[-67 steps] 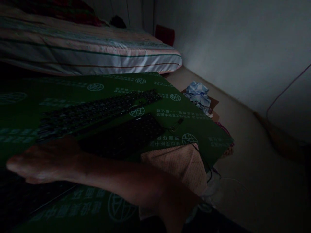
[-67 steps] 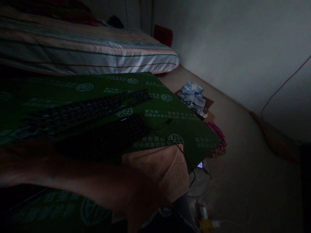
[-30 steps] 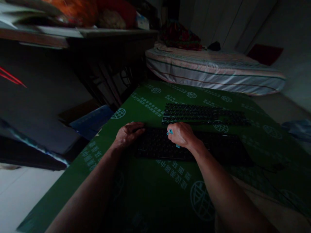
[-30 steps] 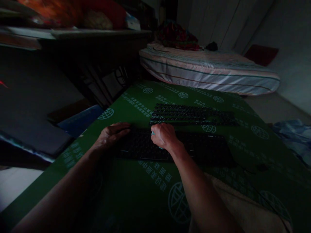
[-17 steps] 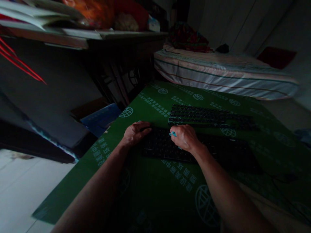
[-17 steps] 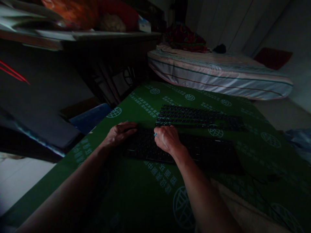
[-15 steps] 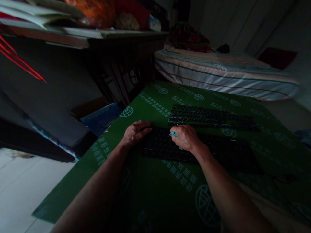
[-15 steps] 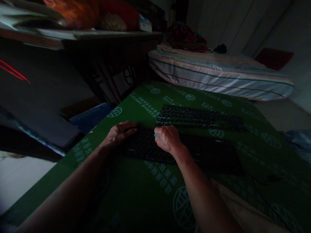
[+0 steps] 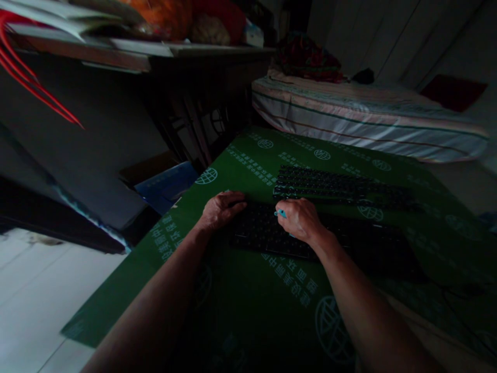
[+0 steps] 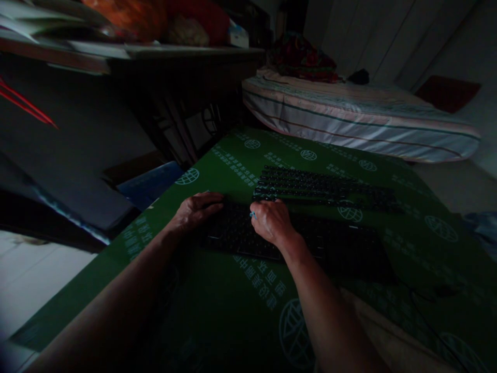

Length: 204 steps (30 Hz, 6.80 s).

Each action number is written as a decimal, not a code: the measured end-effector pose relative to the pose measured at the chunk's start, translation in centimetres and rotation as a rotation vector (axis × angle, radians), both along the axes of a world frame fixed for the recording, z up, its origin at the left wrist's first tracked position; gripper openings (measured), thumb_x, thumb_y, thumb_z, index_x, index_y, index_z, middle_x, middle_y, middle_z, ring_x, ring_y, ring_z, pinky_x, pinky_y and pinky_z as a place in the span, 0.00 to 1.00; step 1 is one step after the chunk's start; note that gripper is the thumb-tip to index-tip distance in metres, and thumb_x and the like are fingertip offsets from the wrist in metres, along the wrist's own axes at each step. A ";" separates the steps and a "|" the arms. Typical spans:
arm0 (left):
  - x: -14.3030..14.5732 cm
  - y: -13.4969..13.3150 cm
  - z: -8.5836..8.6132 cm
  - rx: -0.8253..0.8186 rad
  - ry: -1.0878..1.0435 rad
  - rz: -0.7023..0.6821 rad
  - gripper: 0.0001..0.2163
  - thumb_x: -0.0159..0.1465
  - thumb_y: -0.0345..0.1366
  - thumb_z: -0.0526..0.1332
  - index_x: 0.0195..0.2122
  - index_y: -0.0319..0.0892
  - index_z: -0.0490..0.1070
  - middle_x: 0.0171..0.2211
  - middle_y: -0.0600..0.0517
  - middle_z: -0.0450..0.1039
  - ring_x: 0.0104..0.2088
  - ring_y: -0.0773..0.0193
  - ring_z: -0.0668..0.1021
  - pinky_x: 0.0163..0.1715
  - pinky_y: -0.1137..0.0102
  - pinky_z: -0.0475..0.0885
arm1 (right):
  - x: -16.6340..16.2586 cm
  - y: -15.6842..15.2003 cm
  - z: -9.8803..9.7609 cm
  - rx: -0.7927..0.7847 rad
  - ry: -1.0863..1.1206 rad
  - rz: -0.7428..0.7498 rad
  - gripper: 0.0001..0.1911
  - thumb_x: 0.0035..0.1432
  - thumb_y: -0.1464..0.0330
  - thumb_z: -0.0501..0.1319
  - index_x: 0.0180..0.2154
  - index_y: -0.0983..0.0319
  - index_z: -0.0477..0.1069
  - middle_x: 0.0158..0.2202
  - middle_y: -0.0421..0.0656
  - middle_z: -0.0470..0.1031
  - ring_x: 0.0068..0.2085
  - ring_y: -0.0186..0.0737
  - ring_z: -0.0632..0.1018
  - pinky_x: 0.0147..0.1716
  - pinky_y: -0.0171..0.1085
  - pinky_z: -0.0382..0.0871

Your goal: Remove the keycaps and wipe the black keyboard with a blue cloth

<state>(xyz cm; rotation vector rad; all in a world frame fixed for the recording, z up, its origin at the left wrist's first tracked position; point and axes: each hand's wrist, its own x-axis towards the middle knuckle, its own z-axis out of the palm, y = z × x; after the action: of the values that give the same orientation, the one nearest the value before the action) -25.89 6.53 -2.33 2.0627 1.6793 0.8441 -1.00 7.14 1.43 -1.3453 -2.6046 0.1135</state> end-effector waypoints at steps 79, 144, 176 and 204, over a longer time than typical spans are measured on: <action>0.1 -0.1 0.3 -0.006 -0.042 0.002 0.25 0.58 0.57 0.57 0.43 0.42 0.78 0.48 0.46 0.77 0.49 0.52 0.77 0.55 0.60 0.68 | 0.4 -0.1 1.0 -0.129 -0.082 -0.030 0.09 0.51 0.71 0.59 0.31 0.58 0.78 0.28 0.42 0.79 0.31 0.38 0.77 0.28 0.34 0.57; 0.5 -0.3 0.5 0.003 -0.033 -0.012 0.23 0.59 0.56 0.56 0.42 0.43 0.78 0.48 0.47 0.77 0.49 0.53 0.77 0.55 0.61 0.69 | 2.1 0.9 1.1 -0.097 -0.088 -0.079 0.10 0.54 0.69 0.58 0.34 0.58 0.78 0.29 0.41 0.79 0.31 0.37 0.76 0.29 0.34 0.59; 0.4 -0.2 0.4 0.007 -0.046 -0.020 0.21 0.60 0.53 0.57 0.42 0.42 0.78 0.47 0.47 0.77 0.49 0.54 0.77 0.54 0.61 0.69 | 2.1 0.8 1.4 -0.182 -0.085 -0.109 0.10 0.48 0.71 0.59 0.31 0.58 0.78 0.28 0.43 0.79 0.30 0.38 0.76 0.28 0.35 0.59; 0.3 -0.1 0.2 0.021 -0.025 -0.015 0.24 0.60 0.56 0.56 0.43 0.41 0.78 0.47 0.46 0.77 0.49 0.53 0.77 0.54 0.61 0.69 | 1.1 -0.1 1.7 -0.164 -0.188 -0.052 0.07 0.51 0.73 0.59 0.31 0.60 0.76 0.28 0.44 0.79 0.31 0.39 0.77 0.28 0.34 0.57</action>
<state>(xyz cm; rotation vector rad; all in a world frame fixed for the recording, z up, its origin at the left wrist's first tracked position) -25.55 6.40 -2.14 2.0675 1.6461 0.8829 0.06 7.03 3.16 -1.5469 -2.7632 0.2061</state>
